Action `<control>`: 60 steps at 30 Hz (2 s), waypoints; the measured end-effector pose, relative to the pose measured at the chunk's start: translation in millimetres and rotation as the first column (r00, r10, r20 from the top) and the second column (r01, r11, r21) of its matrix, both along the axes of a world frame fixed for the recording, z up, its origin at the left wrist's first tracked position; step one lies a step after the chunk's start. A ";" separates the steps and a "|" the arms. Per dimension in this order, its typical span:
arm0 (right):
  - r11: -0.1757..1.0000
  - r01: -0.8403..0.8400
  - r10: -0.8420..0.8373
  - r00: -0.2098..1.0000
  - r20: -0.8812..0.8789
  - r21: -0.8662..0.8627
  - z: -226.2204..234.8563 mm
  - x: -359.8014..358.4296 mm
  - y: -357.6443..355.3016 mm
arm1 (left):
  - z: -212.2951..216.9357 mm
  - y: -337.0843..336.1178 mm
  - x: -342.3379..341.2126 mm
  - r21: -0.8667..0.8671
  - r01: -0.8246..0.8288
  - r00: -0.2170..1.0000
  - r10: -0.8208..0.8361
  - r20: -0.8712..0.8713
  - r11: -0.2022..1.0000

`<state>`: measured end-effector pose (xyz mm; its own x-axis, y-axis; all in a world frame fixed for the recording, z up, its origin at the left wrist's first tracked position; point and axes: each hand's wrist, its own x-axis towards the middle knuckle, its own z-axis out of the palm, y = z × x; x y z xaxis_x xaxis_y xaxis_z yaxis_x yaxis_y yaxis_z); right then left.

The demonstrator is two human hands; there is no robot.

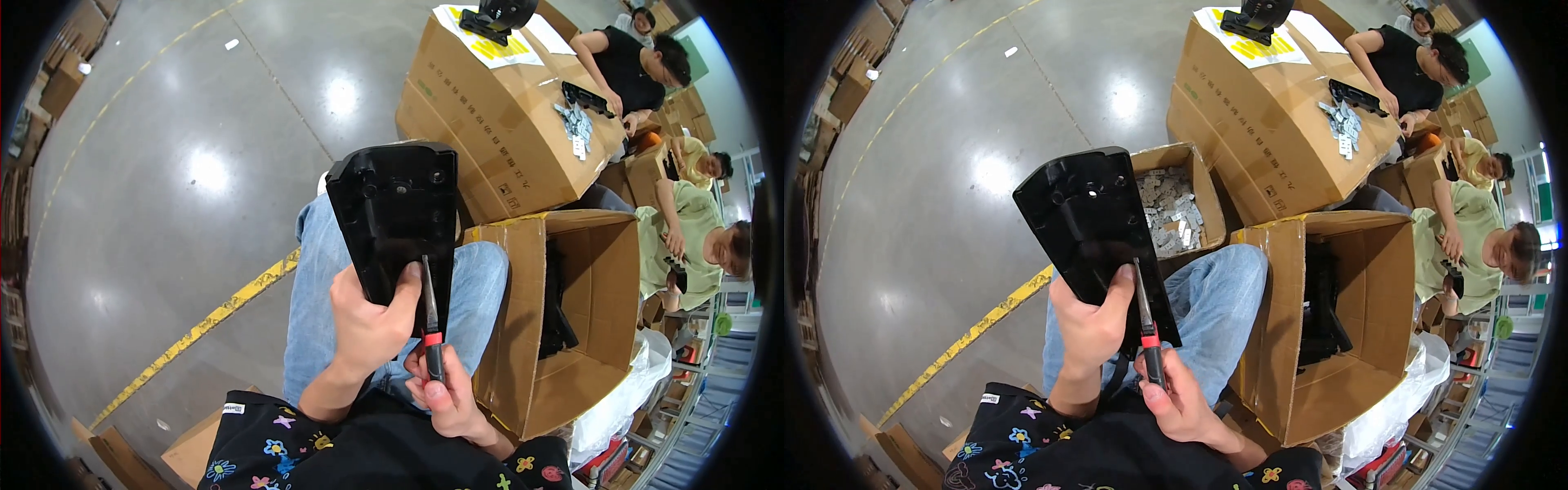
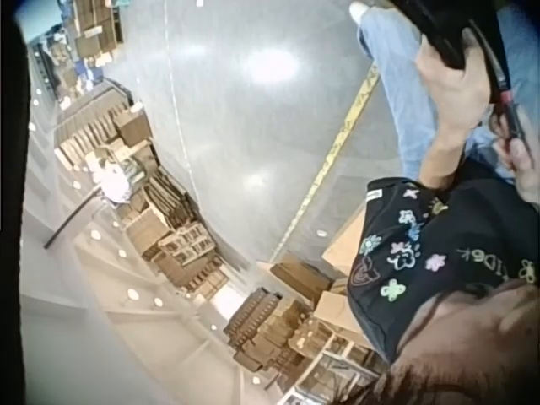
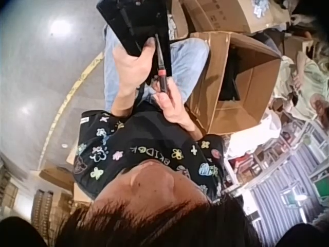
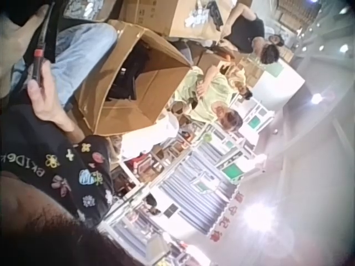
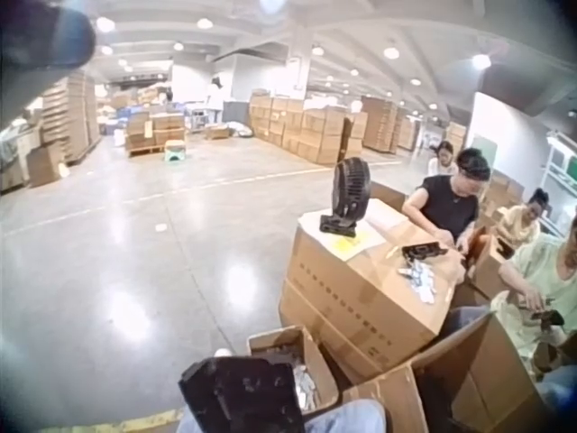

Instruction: Using pliers to modify or trim black plastic components and attaching small metal clips.

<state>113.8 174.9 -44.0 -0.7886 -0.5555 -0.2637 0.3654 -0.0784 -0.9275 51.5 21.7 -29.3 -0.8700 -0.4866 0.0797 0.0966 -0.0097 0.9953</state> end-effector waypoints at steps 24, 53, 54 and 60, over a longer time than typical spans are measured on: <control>0.428 0.443 0.500 0.610 0.615 -0.788 12.7 -24.3 8.9 | -11.0 9.3 0.3 -0.016 -0.012 0.990 0.010 -0.139 1.000; 0.822 0.423 -0.177 0.826 -0.535 0.380 11.2 -71.1 25.2 | -28.6 -30.1 -9.3 0.189 -0.205 0.978 0.209 0.001 0.960; 0.860 0.442 -0.282 0.827 -0.486 0.254 2.0 -68.9 20.1 | -23.7 -23.2 -10.6 0.508 -0.077 0.985 0.143 -0.092 0.858; 0.744 0.651 -0.661 0.749 -0.031 -0.150 13.9 -86.9 10.6 | -44.9 -16.1 -17.2 0.541 0.594 0.769 -0.222 -0.600 0.595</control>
<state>26.9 185.5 -30.2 -0.9847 0.0837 -0.1530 0.1096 -0.3852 -0.9163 34.4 5.5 -74.2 -0.9389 -0.1581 0.3058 0.3045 -0.7957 0.5235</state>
